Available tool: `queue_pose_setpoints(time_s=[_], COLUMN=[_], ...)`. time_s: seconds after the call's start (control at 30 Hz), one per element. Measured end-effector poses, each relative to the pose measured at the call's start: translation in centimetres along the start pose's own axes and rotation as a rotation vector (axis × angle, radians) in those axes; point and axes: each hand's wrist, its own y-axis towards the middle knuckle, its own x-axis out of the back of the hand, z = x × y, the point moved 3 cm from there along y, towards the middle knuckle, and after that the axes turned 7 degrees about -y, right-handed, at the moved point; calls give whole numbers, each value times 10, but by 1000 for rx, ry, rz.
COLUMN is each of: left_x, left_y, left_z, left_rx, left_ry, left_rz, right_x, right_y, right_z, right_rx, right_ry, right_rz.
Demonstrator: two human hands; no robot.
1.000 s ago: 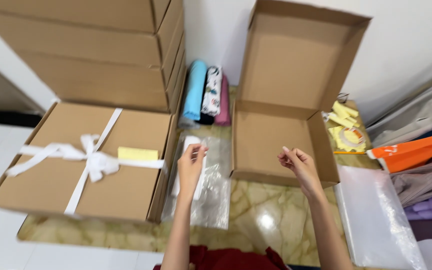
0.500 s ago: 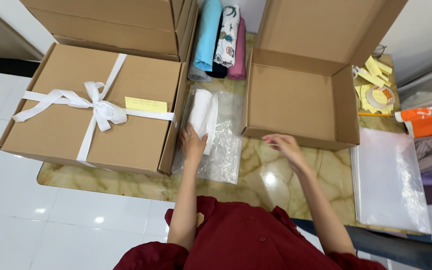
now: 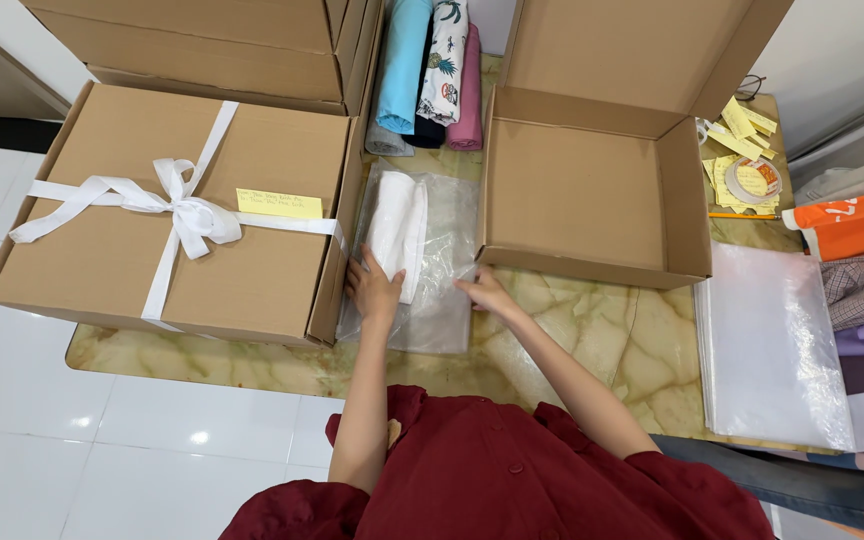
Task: Writing a note, bagging a rolled item, and packing it into a cardboard box
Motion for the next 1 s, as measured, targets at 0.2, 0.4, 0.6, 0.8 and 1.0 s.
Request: queue_pose_setpoints(time_s=[0.2, 0.4, 0.6, 0.8, 1.0], left_x=[1, -7, 4, -24, 16], left_y=[0, 4, 0, 40, 28], left_z=[1, 8, -3, -7, -47], left_rx=[2, 16, 29, 53, 86], left_ry=[-18, -47, 16, 156, 222], left_rz=[4, -4, -31, -36, 124], right_x=[-17, -30, -28, -13, -10], right_y=[35, 75, 65, 30, -15], right_z=[-8, -38, -37, -18, 9], right_rx=[-98, -31, 86, 26, -73], right_ry=[248, 251, 220, 401, 640], right_rz=[36, 16, -15, -6, 53])
